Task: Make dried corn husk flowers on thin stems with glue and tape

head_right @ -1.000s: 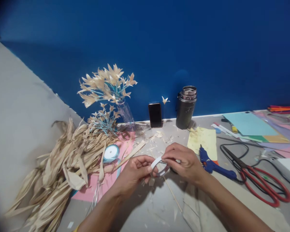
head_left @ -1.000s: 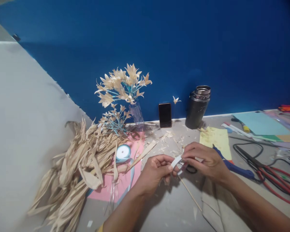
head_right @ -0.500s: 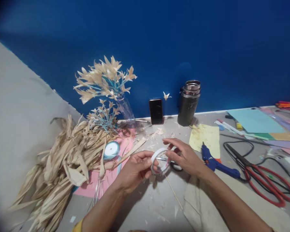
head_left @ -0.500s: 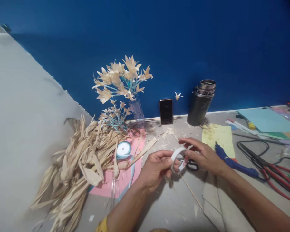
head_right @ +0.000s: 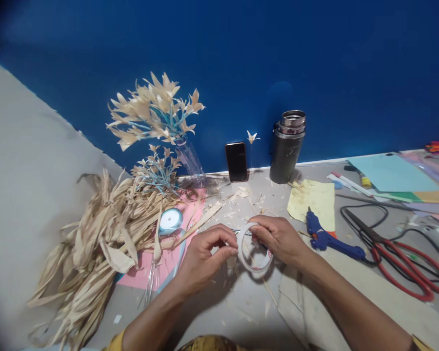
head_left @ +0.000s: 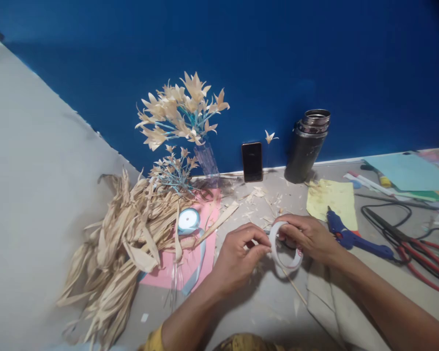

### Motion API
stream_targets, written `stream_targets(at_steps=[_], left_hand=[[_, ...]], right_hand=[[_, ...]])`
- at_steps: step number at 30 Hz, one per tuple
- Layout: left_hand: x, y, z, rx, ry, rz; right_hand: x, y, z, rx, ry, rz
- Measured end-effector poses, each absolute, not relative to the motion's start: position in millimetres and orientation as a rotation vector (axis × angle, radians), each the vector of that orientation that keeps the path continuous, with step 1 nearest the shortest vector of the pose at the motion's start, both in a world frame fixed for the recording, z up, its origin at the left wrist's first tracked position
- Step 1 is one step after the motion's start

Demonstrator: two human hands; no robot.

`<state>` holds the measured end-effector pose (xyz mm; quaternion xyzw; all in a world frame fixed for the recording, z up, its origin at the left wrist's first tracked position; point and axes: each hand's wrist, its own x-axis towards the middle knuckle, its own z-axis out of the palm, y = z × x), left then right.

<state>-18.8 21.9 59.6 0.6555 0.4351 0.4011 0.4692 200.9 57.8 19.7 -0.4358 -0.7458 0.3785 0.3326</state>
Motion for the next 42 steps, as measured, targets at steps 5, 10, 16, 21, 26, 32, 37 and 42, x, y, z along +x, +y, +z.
stream_targets(at_steps=[5,10,16,21,26,32,37,42], left_hand=[[-17,21,57,1.514,1.074,0.948],[-14,18,59,1.614,1.078,1.003],[-9,10,62,1.730,1.115,1.025],[-7,7,64,1.567,1.119,0.975],[-7,8,65,1.617,1.200,0.984],[-4,8,65,1.402,1.155,0.857],[-1,6,64,1.327,1.158,0.943],[1,4,66,1.318,1.177,0.902]], right_hand=[[202,57,19,-1.124,-1.987,0.942],[203,56,13,-1.075,-2.002,0.797],[204,56,6,-1.027,-2.045,0.616],[205,54,6,-1.015,-2.066,0.510],[205,53,6,-1.000,-2.108,0.396],[207,54,6,-0.996,-2.165,0.400],[207,54,7,-1.049,-2.150,0.461],[206,53,8,-1.034,-2.151,0.433]])
